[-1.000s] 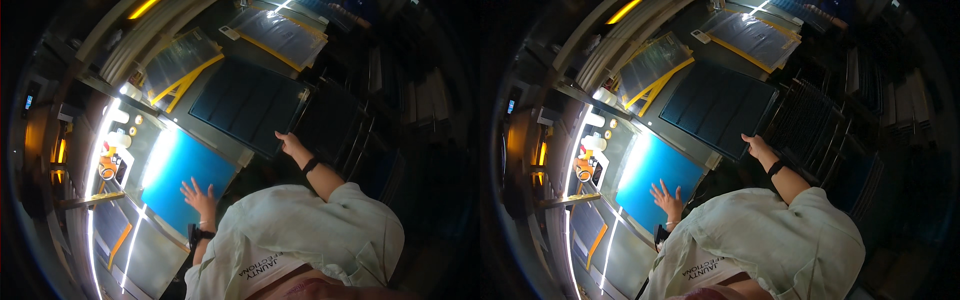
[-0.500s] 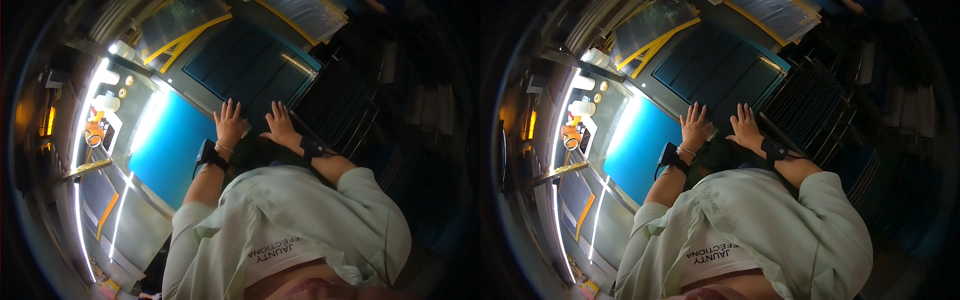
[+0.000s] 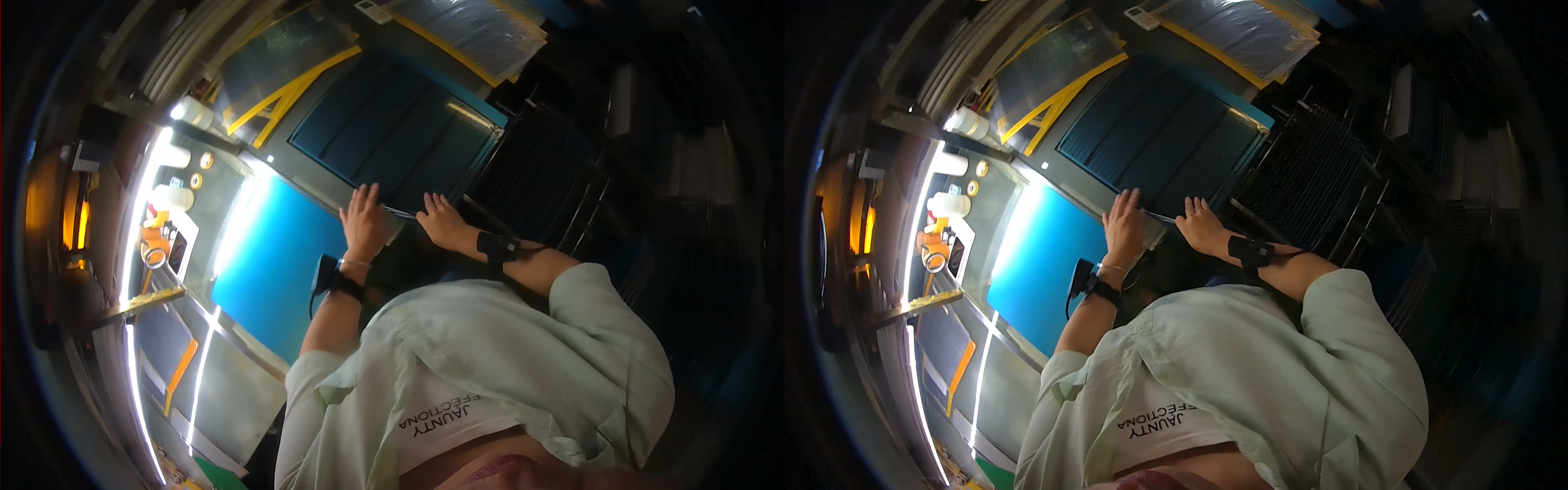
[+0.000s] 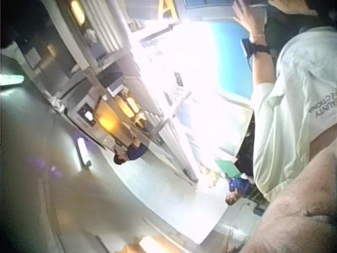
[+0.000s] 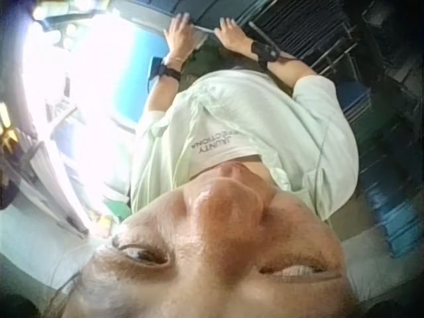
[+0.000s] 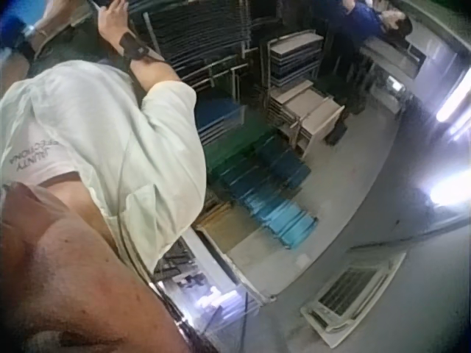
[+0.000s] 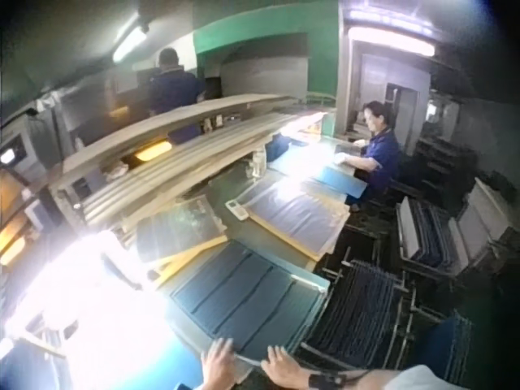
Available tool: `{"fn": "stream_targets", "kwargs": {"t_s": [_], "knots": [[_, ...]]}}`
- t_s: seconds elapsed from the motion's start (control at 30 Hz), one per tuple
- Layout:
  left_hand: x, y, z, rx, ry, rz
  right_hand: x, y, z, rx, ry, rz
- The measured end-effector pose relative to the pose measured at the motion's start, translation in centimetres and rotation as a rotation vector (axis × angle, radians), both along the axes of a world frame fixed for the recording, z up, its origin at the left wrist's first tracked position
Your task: Moving large rectangular circuit board panels between a drying rack and an inspection light table.
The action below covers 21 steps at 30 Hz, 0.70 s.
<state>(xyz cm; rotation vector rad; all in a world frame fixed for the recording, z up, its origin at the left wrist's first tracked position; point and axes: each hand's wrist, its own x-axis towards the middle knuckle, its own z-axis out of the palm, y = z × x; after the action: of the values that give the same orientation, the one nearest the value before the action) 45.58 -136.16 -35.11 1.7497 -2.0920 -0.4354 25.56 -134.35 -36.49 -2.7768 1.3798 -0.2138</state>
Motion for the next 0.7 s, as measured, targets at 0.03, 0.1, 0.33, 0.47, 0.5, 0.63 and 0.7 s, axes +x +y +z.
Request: {"fn": "stream_targets", "kwargs": {"t_s": [0.03,0.1,0.33,0.47,0.5,0.63,0.7], "knots": [[0.4,0.1,-0.1,-0.072,0.092,0.057,-0.8,-0.8,0.1,-0.007,0.004,-0.018],[1.7,1.0,-0.7,-0.195,0.141,0.211,-0.9,-3.6,3.4,0.457,-0.442,-0.186],[-1.9,-1.1,-0.5,0.021,-0.207,-0.133,-1.8,-10.5,10.3,0.053,-0.385,-0.076],[-2.1,-1.3,-2.4,0.057,-0.188,-0.049,0.7,-11.5,19.6,-0.395,-0.363,0.138],[-2.1,-1.2,-2.1,0.063,-0.177,-0.059,0.9,-10.5,23.1,-0.421,-0.348,0.196],[1.2,-1.5,-12.3,-0.062,-0.393,-0.054,3.8,-3.0,31.2,-0.472,-0.511,0.477],[1.3,-0.8,-9.8,0.043,-0.097,-0.038,4.3,-1.3,30.2,-0.568,-0.579,0.468]]}}
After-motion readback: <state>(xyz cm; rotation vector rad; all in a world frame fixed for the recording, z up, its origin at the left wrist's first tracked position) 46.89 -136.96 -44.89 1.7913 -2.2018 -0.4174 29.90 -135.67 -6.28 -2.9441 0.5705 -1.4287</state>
